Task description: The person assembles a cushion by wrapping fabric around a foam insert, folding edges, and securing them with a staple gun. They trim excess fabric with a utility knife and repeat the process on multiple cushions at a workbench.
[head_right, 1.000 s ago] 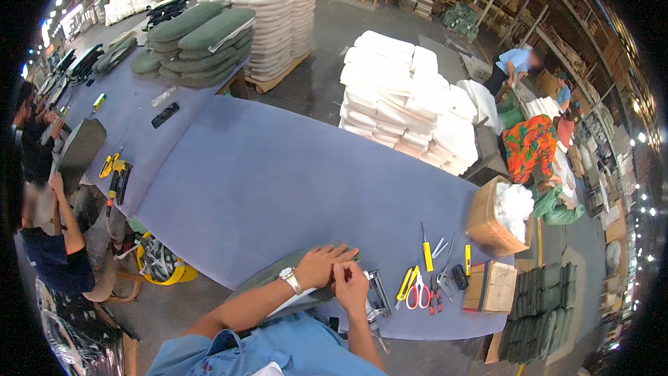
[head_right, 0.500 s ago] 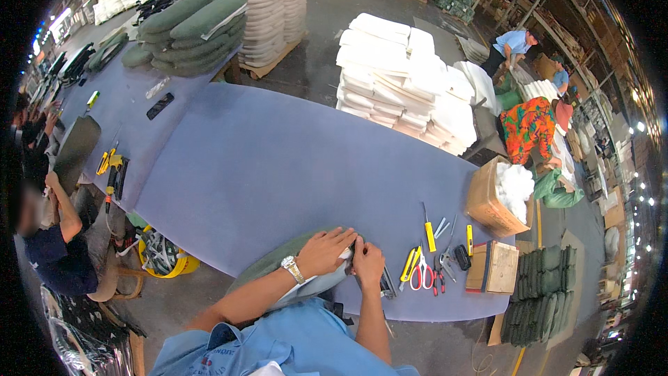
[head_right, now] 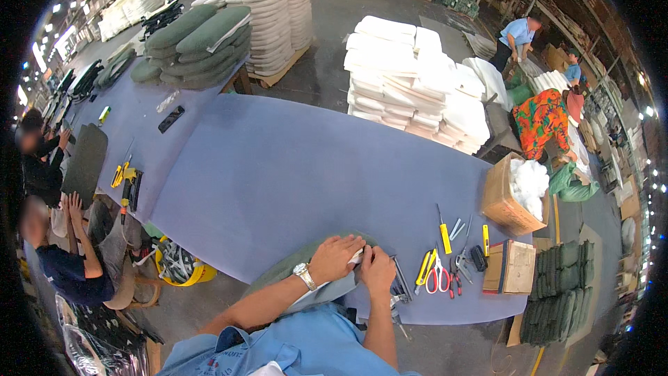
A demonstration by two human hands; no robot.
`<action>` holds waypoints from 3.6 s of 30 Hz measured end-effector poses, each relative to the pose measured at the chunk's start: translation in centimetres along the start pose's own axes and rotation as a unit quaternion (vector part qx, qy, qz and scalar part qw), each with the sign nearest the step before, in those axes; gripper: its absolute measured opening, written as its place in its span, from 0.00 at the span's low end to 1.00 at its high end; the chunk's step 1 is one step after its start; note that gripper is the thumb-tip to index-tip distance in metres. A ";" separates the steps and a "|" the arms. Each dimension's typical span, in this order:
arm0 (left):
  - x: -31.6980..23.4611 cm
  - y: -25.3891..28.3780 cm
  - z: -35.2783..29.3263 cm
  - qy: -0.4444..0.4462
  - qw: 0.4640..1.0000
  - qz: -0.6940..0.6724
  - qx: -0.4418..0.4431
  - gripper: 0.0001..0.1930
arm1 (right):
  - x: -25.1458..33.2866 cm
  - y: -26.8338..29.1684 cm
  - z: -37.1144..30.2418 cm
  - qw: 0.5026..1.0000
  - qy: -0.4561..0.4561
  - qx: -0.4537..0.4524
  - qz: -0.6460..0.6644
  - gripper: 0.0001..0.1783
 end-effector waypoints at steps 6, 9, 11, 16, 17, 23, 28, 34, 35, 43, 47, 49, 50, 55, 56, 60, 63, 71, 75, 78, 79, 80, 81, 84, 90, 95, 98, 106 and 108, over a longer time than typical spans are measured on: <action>-0.2 0.4 0.2 0.010 1.000 -0.005 0.014 0.29 | -1.7 -1.6 0.0 0.988 -0.073 0.001 0.139 0.26; 0.0 0.2 0.0 0.001 1.000 -0.011 0.014 0.30 | -0.8 -1.2 0.0 0.995 -0.063 0.004 0.072 0.27; 0.1 0.4 0.0 0.001 1.000 -0.019 0.011 0.30 | -1.3 -2.3 0.0 0.992 -0.055 0.010 0.112 0.27; 0.5 0.5 0.1 -0.020 0.998 -0.053 0.007 0.29 | -4.1 -5.2 -0.6 0.943 -0.096 0.055 0.313 0.24; 1.0 0.7 -0.4 -0.020 0.998 -0.051 0.004 0.28 | -2.3 -4.4 -1.1 0.920 -0.111 0.071 0.368 0.23; 1.9 2.0 0.7 -0.031 0.996 -0.083 -0.015 0.24 | -1.6 -7.2 -0.4 0.837 -0.109 0.042 0.535 0.22; 3.6 3.5 1.8 -0.040 0.995 -0.080 -0.052 0.20 | 0.1 -9.0 1.2 0.825 -0.082 0.006 0.559 0.21; 4.5 4.6 2.7 -0.062 0.995 -0.059 -0.058 0.18 | 1.1 -9.4 2.3 0.828 -0.063 -0.018 0.557 0.22; 4.5 4.7 2.7 -0.064 0.995 -0.049 -0.058 0.18 | 1.3 -9.0 2.4 0.832 -0.062 -0.019 0.552 0.22; 2.9 4.2 2.2 -0.080 0.989 -0.071 -0.101 0.16 | 0.8 -8.2 2.0 0.831 -0.077 -0.019 0.551 0.22; 3.2 4.6 2.4 -0.027 0.986 -0.133 -0.100 0.15 | -0.3 -8.7 1.9 0.844 -0.058 -0.020 0.532 0.22; 4.0 4.6 2.6 0.051 0.977 -0.196 -0.065 0.15 | -0.7 -9.1 1.8 0.848 -0.051 -0.021 0.528 0.22; 4.0 5.0 2.7 0.108 0.965 -0.238 -0.033 0.16 | -0.6 -8.9 1.7 0.847 -0.056 -0.017 0.529 0.22; 3.1 5.7 4.1 0.020 0.993 -0.097 0.058 0.17 | -0.9 -9.0 1.7 0.846 -0.077 0.011 0.528 0.23; 1.8 6.3 4.7 0.021 0.993 -0.072 0.088 0.17 | -1.3 -8.7 1.7 0.846 -0.077 0.005 0.528 0.23; 4.4 4.6 6.8 0.145 0.954 -0.231 0.126 0.21 | -1.6 -7.8 1.3 0.884 -0.082 0.006 0.460 0.21; 6.3 3.2 7.9 0.141 0.928 -0.338 0.071 0.25 | -1.1 -7.2 1.2 0.892 -0.068 -0.012 0.448 0.21; 6.7 -0.1 7.8 0.218 0.872 -0.384 0.210 0.30 | -1.1 -9.1 0.4 0.793 -0.069 0.016 0.605 0.20; 6.6 -0.7 7.5 0.214 0.859 -0.385 0.261 0.31 | -0.8 -9.0 0.5 0.782 -0.059 -0.002 0.621 0.20; 6.2 -0.3 7.4 0.139 0.908 -0.320 0.233 0.29 | -0.8 -9.5 0.3 0.765 -0.074 0.016 0.640 0.20; 6.0 -0.2 7.2 0.127 0.911 -0.315 0.233 0.29 | -0.9 -9.6 0.3 0.758 -0.079 0.023 0.647 0.20; 5.8 -0.1 7.0 0.113 0.915 -0.311 0.232 0.29 | -1.0 -9.8 0.2 0.751 -0.083 0.021 0.655 0.20; 5.7 -0.1 6.8 0.100 0.918 -0.307 0.230 0.29 | -1.1 -9.9 0.2 0.743 -0.087 0.020 0.664 0.20; 5.1 -0.6 6.4 0.076 0.927 -0.279 0.239 0.29 | -1.8 -10.9 -0.1 0.703 -0.100 0.022 0.704 0.19; 4.7 -1.6 5.8 0.034 0.959 -0.201 0.195 0.31 | -2.8 -11.0 -0.7 0.673 -0.140 0.038 0.725 0.16; 3.2 -0.9 4.8 0.099 0.958 -0.131 0.234 0.36 | -4.1 -12.9 -1.3 0.661 -0.128 0.076 0.735 0.10; 2.5 -0.7 4.7 0.071 0.974 -0.071 0.202 0.35 | -6.0 -13.3 -0.7 0.694 -0.106 0.077 0.708 0.15; 1.5 -0.4 3.8 0.085 0.980 -0.002 0.180 0.35 | -6.2 -8.0 -0.7 0.836 -0.083 0.134 0.526 0.18; 1.3 -0.5 3.6 0.098 0.980 0.011 0.175 0.35 | -7.9 -6.6 -1.2 0.913 -0.111 0.091 0.381 0.12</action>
Point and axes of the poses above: each hand's wrist, its own z-axis towards the middle knuckle, its own y-axis out of the back of the hand, x = y × z, the point moved 5 cm from there along z, towards the middle knuckle, and after that the axes turned 5 degrees about -z, right-handed, at the moved point
